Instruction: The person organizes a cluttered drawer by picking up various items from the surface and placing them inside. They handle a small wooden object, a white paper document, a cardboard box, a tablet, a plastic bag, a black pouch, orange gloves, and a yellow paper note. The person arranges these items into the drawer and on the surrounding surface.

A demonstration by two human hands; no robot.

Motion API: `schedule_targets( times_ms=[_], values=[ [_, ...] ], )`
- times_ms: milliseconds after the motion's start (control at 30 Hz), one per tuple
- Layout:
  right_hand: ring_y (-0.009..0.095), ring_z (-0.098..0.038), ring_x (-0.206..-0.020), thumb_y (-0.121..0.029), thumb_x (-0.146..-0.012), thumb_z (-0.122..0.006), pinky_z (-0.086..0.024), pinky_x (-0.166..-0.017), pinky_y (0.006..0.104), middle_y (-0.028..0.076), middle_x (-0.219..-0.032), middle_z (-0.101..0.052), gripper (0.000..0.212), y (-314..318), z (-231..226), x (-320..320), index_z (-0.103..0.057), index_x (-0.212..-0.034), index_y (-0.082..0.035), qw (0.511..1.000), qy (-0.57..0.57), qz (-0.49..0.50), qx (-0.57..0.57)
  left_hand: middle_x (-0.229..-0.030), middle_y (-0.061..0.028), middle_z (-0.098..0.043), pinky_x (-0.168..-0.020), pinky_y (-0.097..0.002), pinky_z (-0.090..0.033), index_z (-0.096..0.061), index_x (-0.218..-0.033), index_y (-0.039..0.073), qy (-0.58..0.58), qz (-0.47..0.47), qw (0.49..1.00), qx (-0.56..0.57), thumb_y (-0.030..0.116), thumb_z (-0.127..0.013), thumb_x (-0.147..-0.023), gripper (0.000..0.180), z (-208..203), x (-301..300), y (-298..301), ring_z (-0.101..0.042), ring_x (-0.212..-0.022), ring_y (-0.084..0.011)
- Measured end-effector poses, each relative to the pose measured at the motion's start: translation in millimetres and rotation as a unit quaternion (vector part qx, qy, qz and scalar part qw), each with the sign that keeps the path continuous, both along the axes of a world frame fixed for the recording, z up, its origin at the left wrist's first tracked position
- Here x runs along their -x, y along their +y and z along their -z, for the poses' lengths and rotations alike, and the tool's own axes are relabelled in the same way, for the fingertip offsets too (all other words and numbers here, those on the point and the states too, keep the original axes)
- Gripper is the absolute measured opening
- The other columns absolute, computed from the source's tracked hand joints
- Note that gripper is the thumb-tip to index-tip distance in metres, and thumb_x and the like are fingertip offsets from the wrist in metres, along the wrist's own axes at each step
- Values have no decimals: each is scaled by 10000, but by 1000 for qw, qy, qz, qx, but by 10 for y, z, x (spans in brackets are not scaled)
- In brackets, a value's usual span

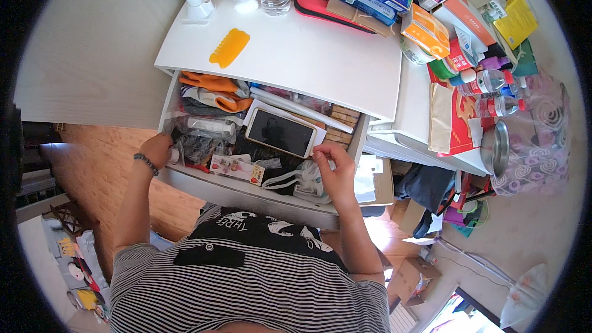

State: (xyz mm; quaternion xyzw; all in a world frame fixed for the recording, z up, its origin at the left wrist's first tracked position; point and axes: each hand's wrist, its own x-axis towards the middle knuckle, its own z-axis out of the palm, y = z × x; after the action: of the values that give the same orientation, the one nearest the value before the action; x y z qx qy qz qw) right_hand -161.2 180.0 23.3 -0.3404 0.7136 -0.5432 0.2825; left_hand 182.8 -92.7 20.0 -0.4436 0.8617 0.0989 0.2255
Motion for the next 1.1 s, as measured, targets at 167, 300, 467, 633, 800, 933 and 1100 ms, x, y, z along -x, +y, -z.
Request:
schedule_targets(
  times_ms=[167, 300, 467, 633, 800, 933, 1100],
  values=[
    [132, -624, -801, 6, -866, -618, -504, -739, 257, 72, -872, -648, 71, 97, 110, 39, -649, -930, 13, 1000, -13, 18, 11, -975, -161, -652, -756, -438, -527, -694, -810, 72, 152, 20, 984, -87, 139, -670, -726, 110, -441, 158, 148, -643, -853, -343],
    [151, -634, -800, -15, -853, -642, -512, -727, 272, 85, -887, -650, 100, 111, 253, 51, -658, -952, -9, 999, 34, 17, -7, -864, -177, -665, -719, -441, -526, -706, -765, 69, 36, 7, 994, -101, 180, -696, -692, 133, -158, 164, 29, -646, -810, -345],
    [188, -630, -773, -55, -847, -649, -501, -638, 292, 80, -890, -649, 110, 81, 37, 70, -656, -955, -33, 997, 70, 13, 12, -946, -214, -646, -765, -476, -514, -659, -862, 31, -8, -1, 1000, 23, 96, -655, -712, 164, 348, 63, -48, -623, -907, -382],
    [172, -609, -724, -40, -843, -643, -477, -626, 283, 83, -835, -635, 100, 212, -52, 207, -641, -940, -15, 998, 50, 22, 24, -992, -227, -647, -802, -470, -515, -677, -913, 33, -61, 21, 998, 20, 110, -662, -746, 184, 649, 126, -161, -623, -942, -386],
    [162, -616, -715, -5, -838, -633, -485, -612, 262, 86, -824, -638, 101, 650, -55, 938, -646, -938, -15, 978, 139, 145, 47, -962, -208, -645, -754, -471, -499, -644, -958, 50, 54, 32, 997, -35, 191, -681, -753, 252, 359, 88, -122, -614, -918, -389],
    [279, -625, -848, 38, -794, -617, -508, -704, 336, 143, -993, -623, 194, 1102, -318, 2087, -641, -976, -24, 890, 343, 301, -22, -909, -194, -641, -715, -479, -486, -611, -920, 45, 77, -17, 997, 18, 187, -657, -773, 209, 93, 153, 31, -612, -872, -389],
    [385, -521, -1161, -51, -790, -631, -435, -972, 412, 173, -1305, -519, 239, 1686, -84, 3363, -662, -1024, -13, 748, 513, 315, -279, -848, -190, -618, -685, -470, -465, -569, -873, 23, 158, -21, 983, 90, 118, -596, -821, 112, 5, 390, 238, -602, -821, -386]
  ],
)
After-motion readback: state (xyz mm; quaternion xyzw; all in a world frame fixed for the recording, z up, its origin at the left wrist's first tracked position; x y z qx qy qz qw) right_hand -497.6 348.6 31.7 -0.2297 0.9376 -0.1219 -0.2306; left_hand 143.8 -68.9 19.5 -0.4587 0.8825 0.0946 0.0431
